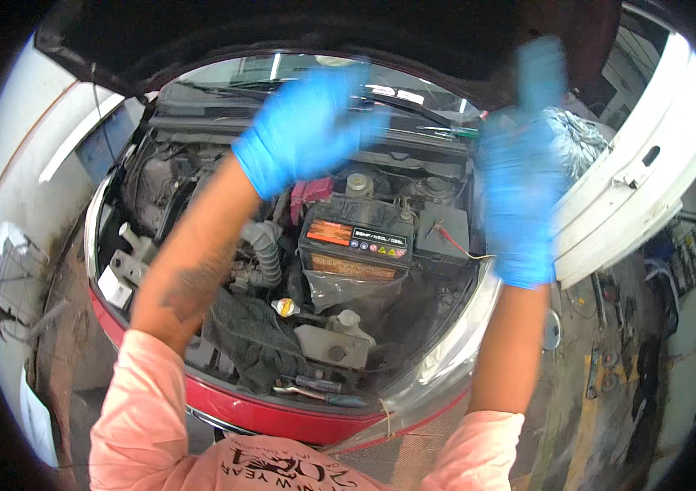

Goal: The person removes the old car battery from the engine bay, cleans the battery terminals with a wire brush, and installs a new battery. They then walk to a parts area, pick up a new oil filter and a floor mat, and return to the vehicle.

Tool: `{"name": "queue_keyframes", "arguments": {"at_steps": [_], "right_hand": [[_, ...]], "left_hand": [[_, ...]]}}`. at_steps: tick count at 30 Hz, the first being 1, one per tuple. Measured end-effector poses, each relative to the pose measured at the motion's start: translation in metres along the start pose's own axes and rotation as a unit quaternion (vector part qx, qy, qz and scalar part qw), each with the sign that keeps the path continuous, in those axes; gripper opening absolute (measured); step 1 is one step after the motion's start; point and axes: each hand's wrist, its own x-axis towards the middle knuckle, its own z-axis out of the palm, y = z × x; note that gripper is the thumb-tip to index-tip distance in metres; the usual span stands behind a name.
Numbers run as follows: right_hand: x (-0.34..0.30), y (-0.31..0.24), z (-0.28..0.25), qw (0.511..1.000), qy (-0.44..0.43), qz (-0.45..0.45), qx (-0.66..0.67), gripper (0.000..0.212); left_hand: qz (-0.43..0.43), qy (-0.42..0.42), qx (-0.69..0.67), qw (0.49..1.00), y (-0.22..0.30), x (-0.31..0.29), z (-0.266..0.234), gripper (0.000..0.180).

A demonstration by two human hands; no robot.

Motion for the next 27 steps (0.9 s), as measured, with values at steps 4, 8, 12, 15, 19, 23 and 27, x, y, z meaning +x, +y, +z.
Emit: {"name": "queue_keyframes", "arguments": {"at_steps": [4,8,12,15,19,23,27], "right_hand": [[0.011,-0.047,-0.076,0.980,0.175,0.081,0.045,0.042],[-0.079,-0.105,-0.085,0.984,0.009,0.082,0.158,0.043],[-0.216,-0.170,-0.029,0.913,-0.297,-0.138,0.243,0.037],[-0.302,-0.210,-0.049,0.889,-0.331,0.058,0.312,0.026],[-0.345,-0.265,-0.069,0.838,-0.360,0.221,0.344,0.017],[-0.329,-0.299,-0.056,0.842,-0.389,0.187,0.322,0.014],[-0.296,-0.315,-0.035,0.882,-0.368,0.153,0.251,0.013]], "left_hand": [[0.114,0.210,-0.156,0.958,0.043,0.031,-0.125,0.028],[0.079,0.201,0.003,0.976,0.085,-0.098,-0.177,0.021],[-0.173,-0.029,-0.025,0.984,0.108,-0.333,-0.156,0.019],[-0.336,-0.042,0.045,0.940,0.141,-0.459,-0.176,0.028],[-0.459,0.001,0.160,0.874,0.120,-0.529,-0.227,0.031],[-0.465,0.031,0.194,0.863,0.019,-0.545,-0.259,0.048],[-0.492,0.011,0.212,0.844,-0.100,-0.553,-0.274,0.095]]}}
